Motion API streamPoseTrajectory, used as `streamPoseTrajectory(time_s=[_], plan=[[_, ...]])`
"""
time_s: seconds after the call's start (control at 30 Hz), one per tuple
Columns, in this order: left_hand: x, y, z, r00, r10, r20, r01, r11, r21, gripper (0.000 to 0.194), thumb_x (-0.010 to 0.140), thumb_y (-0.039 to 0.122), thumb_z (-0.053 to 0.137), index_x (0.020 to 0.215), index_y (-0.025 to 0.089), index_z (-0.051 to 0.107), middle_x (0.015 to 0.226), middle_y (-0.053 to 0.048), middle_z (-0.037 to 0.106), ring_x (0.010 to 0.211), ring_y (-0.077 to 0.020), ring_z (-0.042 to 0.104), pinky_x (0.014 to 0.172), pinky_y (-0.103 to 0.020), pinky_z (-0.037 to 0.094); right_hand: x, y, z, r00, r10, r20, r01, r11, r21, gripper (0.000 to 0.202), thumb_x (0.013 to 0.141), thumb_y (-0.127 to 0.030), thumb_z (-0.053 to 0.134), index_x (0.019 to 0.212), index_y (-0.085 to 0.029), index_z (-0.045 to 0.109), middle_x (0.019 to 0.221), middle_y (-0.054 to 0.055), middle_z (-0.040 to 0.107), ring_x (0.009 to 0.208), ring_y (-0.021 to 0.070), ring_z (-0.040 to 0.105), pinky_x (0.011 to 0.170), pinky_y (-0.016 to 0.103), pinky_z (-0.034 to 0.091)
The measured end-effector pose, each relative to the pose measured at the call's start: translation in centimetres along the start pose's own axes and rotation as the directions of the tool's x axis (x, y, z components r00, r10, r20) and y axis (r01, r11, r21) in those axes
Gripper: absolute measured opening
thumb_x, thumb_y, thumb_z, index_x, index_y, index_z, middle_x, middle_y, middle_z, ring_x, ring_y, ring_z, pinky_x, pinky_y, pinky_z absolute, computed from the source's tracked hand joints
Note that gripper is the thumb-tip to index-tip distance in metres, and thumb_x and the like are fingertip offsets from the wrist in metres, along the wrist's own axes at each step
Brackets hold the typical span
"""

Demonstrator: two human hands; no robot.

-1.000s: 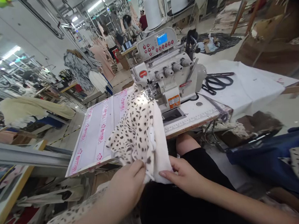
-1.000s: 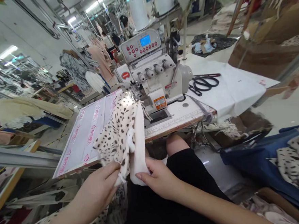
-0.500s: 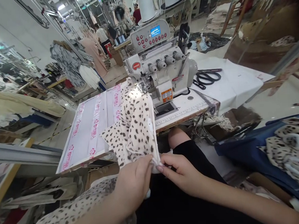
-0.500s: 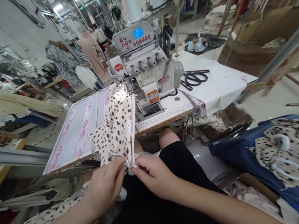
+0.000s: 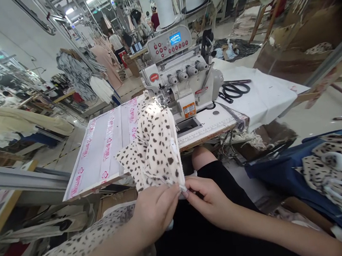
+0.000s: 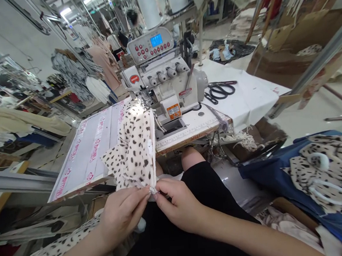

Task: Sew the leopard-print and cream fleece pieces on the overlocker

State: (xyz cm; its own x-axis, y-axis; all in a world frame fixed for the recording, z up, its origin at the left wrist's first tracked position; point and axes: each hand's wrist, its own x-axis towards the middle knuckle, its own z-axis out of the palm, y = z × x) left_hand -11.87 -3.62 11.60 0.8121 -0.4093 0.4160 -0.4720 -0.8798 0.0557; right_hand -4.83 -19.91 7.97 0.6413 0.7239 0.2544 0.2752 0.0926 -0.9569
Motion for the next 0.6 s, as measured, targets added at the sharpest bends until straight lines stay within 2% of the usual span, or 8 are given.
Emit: streamPoseTrajectory(time_s=[0.23,0.3,0.37,0.43,0.47,0.53,0.6], plan=[[0.1,-0.3,0.7,1.0,-0.008,0.002,0.009,0.999,-0.044,0.017,0.08,0.012,0.049,0.096,0.014,0.05,0.066,-0.001,0.056,0.058,-0.0114,0.051,0.053,-0.023,0.038,-0.4,-0.3,-0.7,0.995,-0.03,0.09,0.024,0.998,0.066,0.025,0.09,-0.022,0.033,0.081,-0.018,0.057,0.078,0.004,0.056,0.075,0.0155,0.052,0.074,0.027,0.042],[0.1,-0.3,0.9,1.0,-0.003,-0.012,0.003,0.999,-0.05,0.015,0.079,0.011,0.048,0.093,0.015,0.05,0.064,0.0,0.055,0.056,-0.0114,0.049,0.051,-0.023,0.037,-0.3,-0.4,-1.0,0.993,-0.058,0.104,0.06,0.998,-0.015,0.026,0.09,-0.02,0.032,0.08,-0.017,0.056,0.077,0.004,0.056,0.073,0.0151,0.053,0.071,0.026,0.044],[0.2,-0.4,1.1,0.999,0.008,-0.044,-0.011,0.999,-0.049,0.016,0.078,0.01,0.049,0.093,0.014,0.05,0.065,-0.001,0.056,0.056,-0.0116,0.049,0.051,-0.024,0.037,0.1,-0.5,-1.5,0.989,-0.134,0.058,0.142,0.975,-0.168,0.022,0.088,-0.016,0.035,0.082,-0.016,0.056,0.077,0.005,0.057,0.073,0.015,0.054,0.07,0.026,0.044],[0.2,-0.4,1.0,0.996,0.034,-0.081,-0.037,0.999,-0.028,0.018,0.077,0.009,0.05,0.095,0.013,0.05,0.067,-0.001,0.058,0.055,-0.0114,0.049,0.051,-0.025,0.036,0.7,-0.4,-2.3,0.963,-0.271,0.009,0.255,0.893,-0.371,0.018,0.084,-0.011,0.04,0.091,-0.015,0.056,0.09,0.008,0.059,0.083,0.0169,0.055,0.074,0.028,0.045],[0.3,-0.3,0.9,0.994,0.05,-0.094,-0.051,0.999,-0.012,0.018,0.077,0.009,0.05,0.095,0.013,0.05,0.067,-0.001,0.059,0.054,-0.0112,0.048,0.051,-0.025,0.036,1.1,-0.3,-2.6,0.938,-0.344,0.034,0.319,0.826,-0.465,0.021,0.082,-0.009,0.041,0.096,-0.015,0.056,0.1,0.011,0.058,0.09,0.0183,0.054,0.077,0.03,0.044],[0.4,-0.2,0.5,0.991,0.08,-0.111,-0.078,0.997,0.021,0.016,0.078,0.009,0.05,0.093,0.013,0.05,0.064,-0.001,0.058,0.052,-0.0109,0.046,0.048,-0.025,0.034,1.8,-0.1,-3.3,0.879,-0.436,0.191,0.46,0.675,-0.576,0.025,0.081,-0.009,0.042,0.101,-0.014,0.055,0.11,0.012,0.056,0.094,0.0199,0.053,0.078,0.031,0.045],[0.5,0.2,0.1,0.991,0.07,-0.113,-0.066,0.997,0.034,0.015,0.078,0.008,0.048,0.092,0.012,0.051,0.062,-0.001,0.056,0.051,-0.0114,0.045,0.047,-0.026,0.034,2.5,0.3,-3.6,0.823,-0.442,0.356,0.564,0.57,-0.597,0.022,0.082,-0.01,0.04,0.096,-0.014,0.057,0.102,0.011,0.06,0.084,0.0188,0.056,0.069,0.03,0.047]])
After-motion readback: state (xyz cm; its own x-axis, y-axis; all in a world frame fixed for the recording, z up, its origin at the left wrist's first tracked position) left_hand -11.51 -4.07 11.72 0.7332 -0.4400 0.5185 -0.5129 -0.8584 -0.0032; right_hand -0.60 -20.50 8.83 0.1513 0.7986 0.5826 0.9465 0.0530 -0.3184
